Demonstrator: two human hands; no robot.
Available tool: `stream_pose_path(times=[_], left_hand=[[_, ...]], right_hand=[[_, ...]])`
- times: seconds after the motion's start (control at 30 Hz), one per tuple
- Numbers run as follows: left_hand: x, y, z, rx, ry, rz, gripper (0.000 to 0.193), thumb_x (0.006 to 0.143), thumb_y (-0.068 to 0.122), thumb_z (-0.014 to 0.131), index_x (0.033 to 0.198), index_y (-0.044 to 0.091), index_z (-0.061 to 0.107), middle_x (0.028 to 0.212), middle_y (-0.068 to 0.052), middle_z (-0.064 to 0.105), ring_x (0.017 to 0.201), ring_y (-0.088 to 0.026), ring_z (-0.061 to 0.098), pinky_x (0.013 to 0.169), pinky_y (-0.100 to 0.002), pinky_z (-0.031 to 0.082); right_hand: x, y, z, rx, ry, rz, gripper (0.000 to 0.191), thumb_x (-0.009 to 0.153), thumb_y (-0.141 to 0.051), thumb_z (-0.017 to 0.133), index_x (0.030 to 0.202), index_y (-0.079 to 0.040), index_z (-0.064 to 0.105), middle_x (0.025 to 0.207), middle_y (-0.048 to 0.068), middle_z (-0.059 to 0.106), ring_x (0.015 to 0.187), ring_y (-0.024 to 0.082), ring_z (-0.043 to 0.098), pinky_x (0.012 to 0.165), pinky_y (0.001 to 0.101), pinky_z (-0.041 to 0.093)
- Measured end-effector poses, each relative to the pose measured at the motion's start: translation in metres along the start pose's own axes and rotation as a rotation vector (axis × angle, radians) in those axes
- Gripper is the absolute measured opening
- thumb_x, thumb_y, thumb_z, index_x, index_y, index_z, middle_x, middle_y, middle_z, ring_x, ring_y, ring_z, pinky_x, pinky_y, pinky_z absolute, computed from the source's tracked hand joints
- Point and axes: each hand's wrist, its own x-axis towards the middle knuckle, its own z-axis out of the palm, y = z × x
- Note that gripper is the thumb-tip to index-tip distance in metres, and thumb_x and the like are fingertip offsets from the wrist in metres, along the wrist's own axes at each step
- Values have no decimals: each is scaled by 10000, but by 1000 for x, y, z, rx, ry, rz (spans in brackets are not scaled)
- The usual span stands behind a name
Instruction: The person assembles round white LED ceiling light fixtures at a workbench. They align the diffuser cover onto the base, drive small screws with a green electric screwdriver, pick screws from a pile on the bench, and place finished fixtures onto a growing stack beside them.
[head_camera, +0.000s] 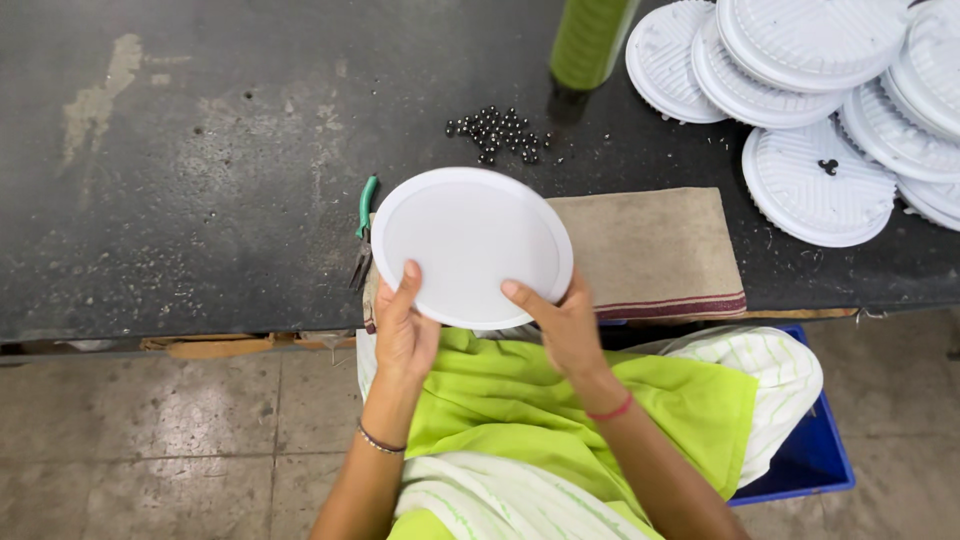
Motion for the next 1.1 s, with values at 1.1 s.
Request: stream_pose_path(times=[1.1], left_hand=[[-10,53,27,1169,-769,767,333,725,22,750,1031,152,776,1077,-17,760,991,-222,731,883,-352,544]], right_hand=[[24,-118,-101,-547,69,-281,88,1157,2,624,1206,63,664,1038,144,728,970,175,745,975,299,626]])
